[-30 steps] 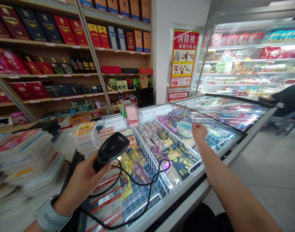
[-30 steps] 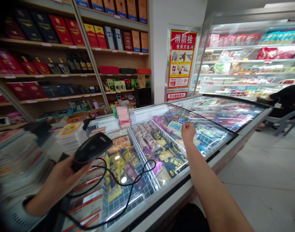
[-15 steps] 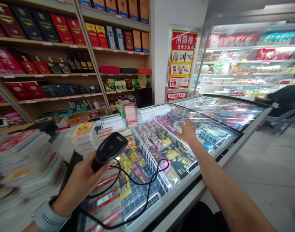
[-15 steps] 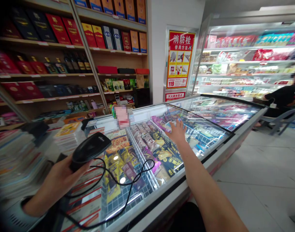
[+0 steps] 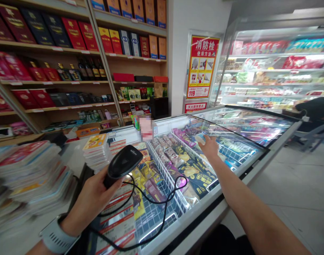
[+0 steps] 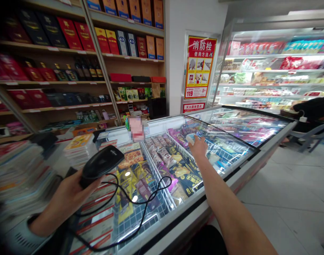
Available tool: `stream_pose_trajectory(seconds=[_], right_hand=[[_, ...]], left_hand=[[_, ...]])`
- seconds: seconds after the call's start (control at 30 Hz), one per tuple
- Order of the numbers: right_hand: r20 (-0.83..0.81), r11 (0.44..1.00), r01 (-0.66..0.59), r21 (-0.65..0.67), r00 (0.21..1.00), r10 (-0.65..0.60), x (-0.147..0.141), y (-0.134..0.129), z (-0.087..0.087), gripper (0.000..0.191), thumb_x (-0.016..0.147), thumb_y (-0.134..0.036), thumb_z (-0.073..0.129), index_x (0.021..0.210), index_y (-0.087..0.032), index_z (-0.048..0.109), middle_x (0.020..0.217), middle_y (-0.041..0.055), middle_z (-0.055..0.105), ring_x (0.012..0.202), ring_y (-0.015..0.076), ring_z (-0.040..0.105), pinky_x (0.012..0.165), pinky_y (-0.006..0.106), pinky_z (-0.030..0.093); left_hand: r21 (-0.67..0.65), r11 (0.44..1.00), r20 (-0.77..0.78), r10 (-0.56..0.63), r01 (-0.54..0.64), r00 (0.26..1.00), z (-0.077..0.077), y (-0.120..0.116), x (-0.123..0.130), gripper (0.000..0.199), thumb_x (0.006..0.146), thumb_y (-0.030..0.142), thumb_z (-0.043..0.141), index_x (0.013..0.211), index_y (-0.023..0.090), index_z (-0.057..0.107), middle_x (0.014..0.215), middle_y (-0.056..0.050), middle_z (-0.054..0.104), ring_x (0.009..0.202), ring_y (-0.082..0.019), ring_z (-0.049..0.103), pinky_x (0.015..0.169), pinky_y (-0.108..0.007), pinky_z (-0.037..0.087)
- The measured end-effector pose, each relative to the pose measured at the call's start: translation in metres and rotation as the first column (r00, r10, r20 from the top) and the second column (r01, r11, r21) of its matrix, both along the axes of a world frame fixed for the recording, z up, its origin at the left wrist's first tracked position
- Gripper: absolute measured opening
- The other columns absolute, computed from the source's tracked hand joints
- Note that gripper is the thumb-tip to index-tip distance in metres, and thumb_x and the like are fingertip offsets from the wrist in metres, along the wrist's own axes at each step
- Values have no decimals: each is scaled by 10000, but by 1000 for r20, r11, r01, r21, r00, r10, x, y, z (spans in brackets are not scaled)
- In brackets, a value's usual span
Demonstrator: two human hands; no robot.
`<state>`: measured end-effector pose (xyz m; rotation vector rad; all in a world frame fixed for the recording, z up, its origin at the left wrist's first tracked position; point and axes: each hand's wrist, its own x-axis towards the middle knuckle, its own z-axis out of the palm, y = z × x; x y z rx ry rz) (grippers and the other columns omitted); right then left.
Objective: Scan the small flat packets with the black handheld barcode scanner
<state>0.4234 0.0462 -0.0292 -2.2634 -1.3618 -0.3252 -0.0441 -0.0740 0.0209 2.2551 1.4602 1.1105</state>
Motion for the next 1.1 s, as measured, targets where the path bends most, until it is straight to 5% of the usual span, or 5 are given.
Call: stream_pose_trajectory(seconds=[0.53, 0.73, 1.1], right_hand=[[-4, 998, 49, 26, 999, -49, 2, 2, -6, 557, 886, -472, 491, 1391, -239, 460, 1260, 169, 478, 1053, 334, 564, 886, 463, 417], [40, 990, 48, 135, 998, -54, 1, 1, -9, 644, 861, -523, 512, 1383, -151, 443, 1368, 231, 419, 1241, 390, 412, 971, 536, 328], [215, 948, -192, 255, 967, 138, -15, 3, -6, 551, 888, -449, 449, 1326, -117, 495, 1341, 229, 474, 1219, 368, 426, 985, 524, 320]], left_hand=[[24, 1000, 44, -22, 21, 999, 5, -4, 4, 418, 811, 446, 632, 1127, 175, 612, 1005, -38, 723, 917, -213, 675, 855, -269, 531], [30, 999, 27, -13, 12, 1000, 6, -4, 4, 414, 821, 441, 618, 1127, 161, 616, 1024, -47, 723, 909, -214, 676, 838, -273, 533], [24, 1000, 50, -14, 13, 999, 10, -6, 7, 417, 825, 440, 619, 1135, 161, 621, 998, -46, 726, 899, -228, 676, 835, -289, 532]])
